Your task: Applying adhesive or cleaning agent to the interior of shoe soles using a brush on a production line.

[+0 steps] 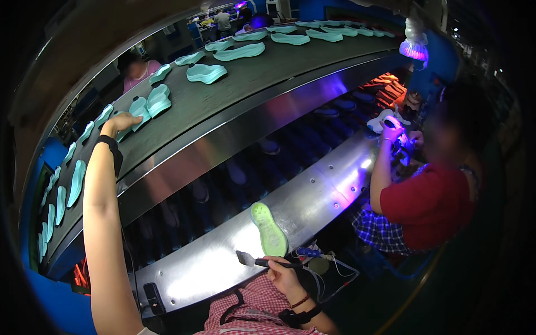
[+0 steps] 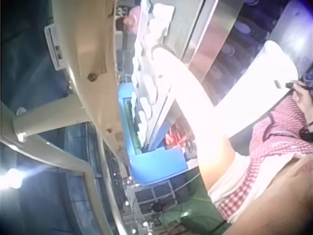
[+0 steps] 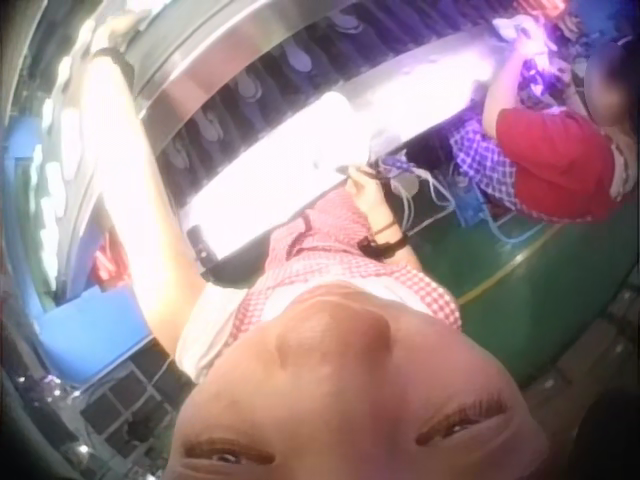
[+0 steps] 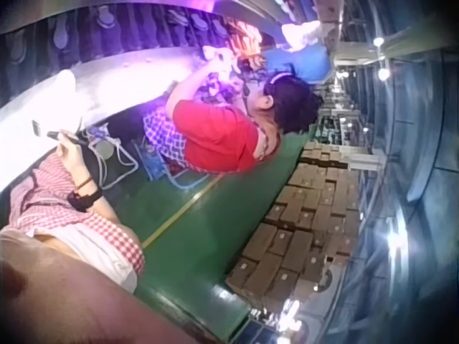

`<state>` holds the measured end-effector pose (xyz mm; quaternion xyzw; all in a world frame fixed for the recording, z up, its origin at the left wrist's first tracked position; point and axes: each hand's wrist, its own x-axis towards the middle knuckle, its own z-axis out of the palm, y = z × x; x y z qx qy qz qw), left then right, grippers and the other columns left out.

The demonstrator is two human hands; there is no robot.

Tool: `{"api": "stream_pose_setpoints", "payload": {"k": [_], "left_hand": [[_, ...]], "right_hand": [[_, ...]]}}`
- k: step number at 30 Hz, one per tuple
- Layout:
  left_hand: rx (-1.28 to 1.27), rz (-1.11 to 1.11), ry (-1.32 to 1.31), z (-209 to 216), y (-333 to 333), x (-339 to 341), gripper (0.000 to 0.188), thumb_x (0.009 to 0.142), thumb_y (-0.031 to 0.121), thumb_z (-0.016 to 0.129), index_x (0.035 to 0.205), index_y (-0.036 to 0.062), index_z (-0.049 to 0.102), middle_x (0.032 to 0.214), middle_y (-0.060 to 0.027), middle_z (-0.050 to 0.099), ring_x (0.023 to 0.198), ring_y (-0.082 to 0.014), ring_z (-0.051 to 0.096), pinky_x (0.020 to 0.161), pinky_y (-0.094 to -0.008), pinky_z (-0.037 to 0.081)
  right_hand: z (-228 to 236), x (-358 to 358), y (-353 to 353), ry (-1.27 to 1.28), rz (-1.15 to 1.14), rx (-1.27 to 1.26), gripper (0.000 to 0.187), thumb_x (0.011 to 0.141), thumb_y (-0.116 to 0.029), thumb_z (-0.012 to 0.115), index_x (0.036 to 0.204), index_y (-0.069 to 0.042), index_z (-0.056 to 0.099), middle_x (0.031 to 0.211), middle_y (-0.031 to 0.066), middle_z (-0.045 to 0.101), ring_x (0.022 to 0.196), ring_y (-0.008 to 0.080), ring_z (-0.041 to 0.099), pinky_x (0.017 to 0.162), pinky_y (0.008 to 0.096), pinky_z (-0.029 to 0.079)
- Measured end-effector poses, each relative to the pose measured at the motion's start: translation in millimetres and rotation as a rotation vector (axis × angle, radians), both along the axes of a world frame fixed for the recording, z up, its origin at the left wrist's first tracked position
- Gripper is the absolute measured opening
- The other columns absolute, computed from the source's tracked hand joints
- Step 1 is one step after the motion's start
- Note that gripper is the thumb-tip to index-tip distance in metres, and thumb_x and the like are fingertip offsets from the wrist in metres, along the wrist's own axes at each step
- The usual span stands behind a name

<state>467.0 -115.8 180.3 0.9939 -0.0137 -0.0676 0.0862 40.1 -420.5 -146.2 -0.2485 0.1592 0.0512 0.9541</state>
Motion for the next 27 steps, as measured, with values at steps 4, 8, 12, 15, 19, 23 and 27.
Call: {"api": "stream_pose_setpoints", "payload": {"k": [4,8,12,15,19,23,27], "left_hand": [[-0.218,0.072,-0.03,7.5,-55.9,-33.8,0.077,0.074,0.051,0.06,0.121,-0.0076,0.045,0.128,-0.0209,0.044,0.12,-0.0299,0.041,0.098,-0.0378,0.031],[-0.262,-0.296,-0.034,-4.2,-85.3,-1.8,0.063,0.075,0.047,0.06,0.112,-0.0036,0.054,0.119,-0.0157,0.052,0.111,-0.0255,0.048,0.092,-0.0351,0.036],[-0.516,-0.398,-0.074,-1.0,-105.5,-19.2,0.045,0.081,0.032,0.06,0.113,0.0019,0.053,0.111,-0.0132,0.056,0.106,-0.0212,0.049,0.087,-0.0332,0.039],[-0.213,-0.415,-0.228,-5.3,-83.0,-17.3,0.037,0.08,0.027,0.06,0.106,0.0005,0.055,0.103,-0.0157,0.06,0.097,-0.0239,0.056,0.079,-0.0324,0.043],[0.173,-0.474,-0.227,6.7,-66.7,-84.0,0.033,0.08,0.032,0.06,0.082,-0.0004,0.055,0.076,-0.0173,0.059,0.074,-0.0266,0.058,0.066,-0.0336,0.044],[-0.27,-0.468,-0.464,-5.9,-40.5,-171.0,0.033,0.083,0.032,0.057,0.083,-0.0016,0.057,0.092,-0.0175,0.058,0.087,-0.0259,0.056,0.078,-0.0338,0.042],[-1.624,-0.142,-0.933,-75.3,-12.1,-249.8,0.03,0.085,0.024,0.053,0.099,-0.0032,0.054,0.1,-0.0118,0.055,0.091,-0.0157,0.053,0.081,-0.0284,0.042]], "right_hand": [[-9.9,0.6,1.0,-0.001,0.022,0.033,0.02,0.086,-0.006,0.05,0.102,0.002,0.058,0.089,0.0121,0.064,0.049,0.0113,0.045,0.047,0.0234,0.036],[4.8,7.1,7.2,-0.016,0.037,0.047,0.02,0.084,-0.005,0.054,0.102,0.004,0.058,0.076,0.0087,0.062,0.05,0.0103,0.048,0.048,0.0217,0.039],[7.8,9.1,12.8,-0.07,0.042,0.039,0.02,0.085,-0.005,0.054,0.102,0.004,0.058,0.083,0.0105,0.063,0.05,0.0102,0.049,0.05,0.0211,0.04],[14.8,8.7,18.4,-0.114,0.062,0.051,0.021,0.084,-0.004,0.054,0.104,0.005,0.057,0.093,0.0137,0.062,0.055,0.0108,0.052,0.053,0.0205,0.041],[23.6,4.2,17.7,-0.111,0.03,-0.06,0.023,0.082,0.003,0.053,0.105,0.006,0.055,0.101,0.0165,0.06,0.076,0.0152,0.059,0.067,0.0214,0.048],[27.0,-2.7,9.4,-0.135,-0.092,-0.168,0.024,0.079,0.007,0.054,0.103,0.003,0.054,0.103,0.0162,0.059,0.075,0.014,0.059,0.067,0.022,0.05],[32.6,-3.0,7.9,-0.025,-0.171,-0.243,0.021,0.079,0.001,0.057,0.099,-0.001,0.056,0.096,0.0115,0.061,0.073,0.0135,0.058,0.063,0.0216,0.048]]}}
